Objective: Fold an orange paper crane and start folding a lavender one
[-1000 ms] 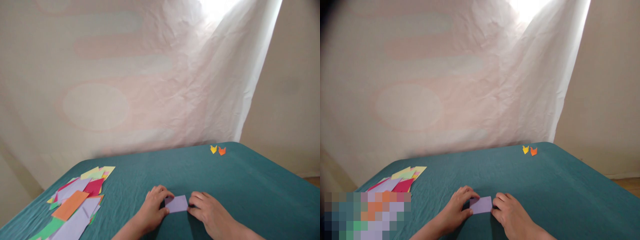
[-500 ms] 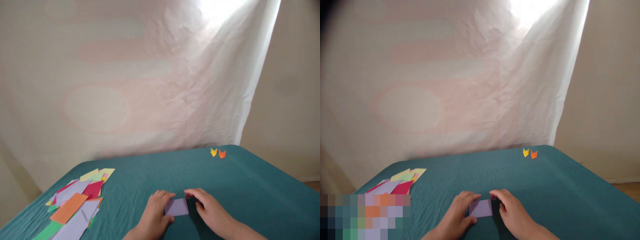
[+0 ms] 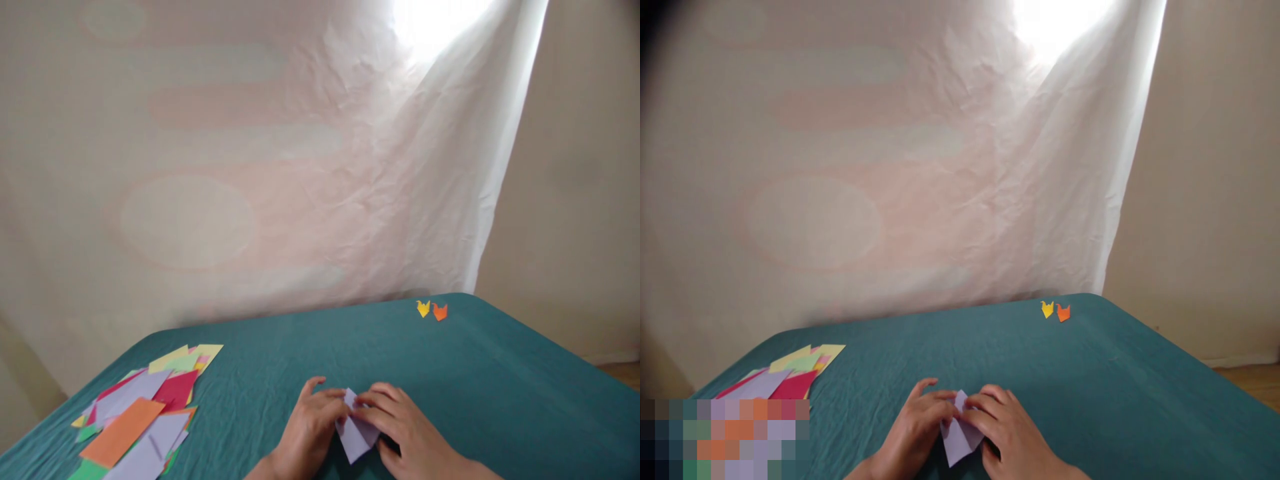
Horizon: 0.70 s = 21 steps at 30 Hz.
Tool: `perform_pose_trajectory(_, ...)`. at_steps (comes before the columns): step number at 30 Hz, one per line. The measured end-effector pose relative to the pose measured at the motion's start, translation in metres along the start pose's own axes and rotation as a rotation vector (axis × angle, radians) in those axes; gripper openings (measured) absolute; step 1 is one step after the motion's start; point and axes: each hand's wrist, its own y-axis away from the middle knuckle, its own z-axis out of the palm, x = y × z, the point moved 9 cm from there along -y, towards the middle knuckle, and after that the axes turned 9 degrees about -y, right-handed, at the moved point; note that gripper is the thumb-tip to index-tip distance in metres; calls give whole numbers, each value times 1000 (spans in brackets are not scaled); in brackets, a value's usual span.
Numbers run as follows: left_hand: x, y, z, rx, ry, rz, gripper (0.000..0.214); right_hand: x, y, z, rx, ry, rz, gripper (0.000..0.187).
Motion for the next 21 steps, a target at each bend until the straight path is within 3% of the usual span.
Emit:
perform_pose_trajectory(5, 9, 6, -2, -25, -108, 58, 30, -8, 7, 5, 101, 232, -190, 22)
perform_pose_trajectory(8, 22, 16, 5, -9, -226, 152, 33, -15, 15, 13, 120, 370, -273, 24)
perform_pose_trajectory(11, 26, 27, 12, 70, -279, 180, 21, -20, 18, 20, 76, 376, -296, 23)
perform_pose_trajectory(16, 14, 31, 9, 60, -154, 22, 18, 4, 13, 15, 33, 148, -36, 14)
perform_pose_trajectory(21, -13, 31, 5, 18, -2, -350, 10, 26, 13, 11, 33, -21, 187, 6)
